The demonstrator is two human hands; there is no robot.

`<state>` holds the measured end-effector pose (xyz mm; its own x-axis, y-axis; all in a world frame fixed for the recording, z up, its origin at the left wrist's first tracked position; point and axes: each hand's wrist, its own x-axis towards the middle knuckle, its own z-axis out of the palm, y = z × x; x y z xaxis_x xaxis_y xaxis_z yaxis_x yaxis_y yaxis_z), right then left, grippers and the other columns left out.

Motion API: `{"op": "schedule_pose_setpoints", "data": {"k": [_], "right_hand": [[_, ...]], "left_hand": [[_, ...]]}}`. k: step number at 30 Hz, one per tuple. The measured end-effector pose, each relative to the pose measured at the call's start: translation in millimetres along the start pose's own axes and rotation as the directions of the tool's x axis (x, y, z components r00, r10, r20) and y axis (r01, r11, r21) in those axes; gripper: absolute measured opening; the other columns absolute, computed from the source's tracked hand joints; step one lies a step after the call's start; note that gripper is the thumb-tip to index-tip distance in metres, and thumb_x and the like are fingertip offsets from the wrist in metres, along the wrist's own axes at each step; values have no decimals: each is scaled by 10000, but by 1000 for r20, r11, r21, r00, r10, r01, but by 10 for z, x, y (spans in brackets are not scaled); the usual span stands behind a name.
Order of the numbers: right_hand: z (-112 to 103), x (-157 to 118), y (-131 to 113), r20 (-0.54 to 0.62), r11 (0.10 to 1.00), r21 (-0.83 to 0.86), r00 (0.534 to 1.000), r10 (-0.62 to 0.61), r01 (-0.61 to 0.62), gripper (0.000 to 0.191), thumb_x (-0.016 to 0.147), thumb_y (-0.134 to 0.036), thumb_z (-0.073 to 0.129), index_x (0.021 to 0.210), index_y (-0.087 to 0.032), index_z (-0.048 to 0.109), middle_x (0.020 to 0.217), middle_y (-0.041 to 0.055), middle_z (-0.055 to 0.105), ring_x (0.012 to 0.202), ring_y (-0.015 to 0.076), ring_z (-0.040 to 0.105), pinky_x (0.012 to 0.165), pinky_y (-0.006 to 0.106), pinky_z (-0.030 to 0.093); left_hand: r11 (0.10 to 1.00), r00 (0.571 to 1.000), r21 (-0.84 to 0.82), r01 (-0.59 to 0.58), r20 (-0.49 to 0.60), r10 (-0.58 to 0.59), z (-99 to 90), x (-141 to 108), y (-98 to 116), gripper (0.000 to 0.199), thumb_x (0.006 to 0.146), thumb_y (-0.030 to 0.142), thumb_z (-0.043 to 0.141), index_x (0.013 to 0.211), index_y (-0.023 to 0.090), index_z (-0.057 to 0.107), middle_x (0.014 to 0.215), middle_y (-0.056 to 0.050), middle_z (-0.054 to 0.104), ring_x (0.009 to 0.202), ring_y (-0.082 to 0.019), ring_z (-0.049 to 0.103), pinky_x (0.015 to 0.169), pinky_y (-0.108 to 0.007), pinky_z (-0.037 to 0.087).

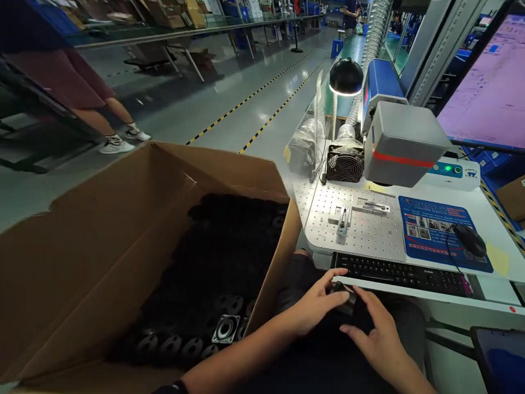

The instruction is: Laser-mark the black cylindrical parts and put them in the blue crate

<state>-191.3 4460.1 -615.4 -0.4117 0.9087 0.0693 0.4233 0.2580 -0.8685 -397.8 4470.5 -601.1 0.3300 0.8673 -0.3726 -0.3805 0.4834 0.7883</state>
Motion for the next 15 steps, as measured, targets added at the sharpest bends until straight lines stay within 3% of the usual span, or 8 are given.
{"op": "schedule_pose_setpoints", "data": {"k": [2,5,9,15], "right_hand": [[29,16,-33,-26,1000,-5,1000,-15,15,621,836,-294,781,1416,-302,559,1292,82,674,1186,293,656,1012,471,571],[57,32,-83,-49,999,-7,998,-49,48,567,810,-281,804,1342,-316,611,1155,58,702,1062,273,683,911,429,605],[66,41,-113,-88,998,-21,994,-65,64,539,804,-272,809,1313,-303,632,1191,75,677,1110,279,661,953,440,589],[61,9,-86,-139,1000,17,990,5,-3,530,849,-318,749,1359,-287,610,1322,91,654,1210,289,642,1020,446,569]], "left_hand": [[968,992,-220,120,57,-110,-53,-32,-40,476,899,392,682,1317,188,582,1084,-93,676,1005,-242,648,868,-378,476],[925,976,-329,193,166,-144,-105,-63,-62,409,951,434,621,1249,155,657,1169,-131,687,1080,-265,641,872,-370,476],[932,969,-306,194,211,-132,-153,-54,-79,420,974,443,610,1291,172,655,1210,-119,688,1096,-255,636,899,-366,468],[966,985,-225,123,147,-91,-147,4,-144,381,957,462,644,1219,186,658,1082,-89,701,1009,-227,653,863,-348,474]]}}
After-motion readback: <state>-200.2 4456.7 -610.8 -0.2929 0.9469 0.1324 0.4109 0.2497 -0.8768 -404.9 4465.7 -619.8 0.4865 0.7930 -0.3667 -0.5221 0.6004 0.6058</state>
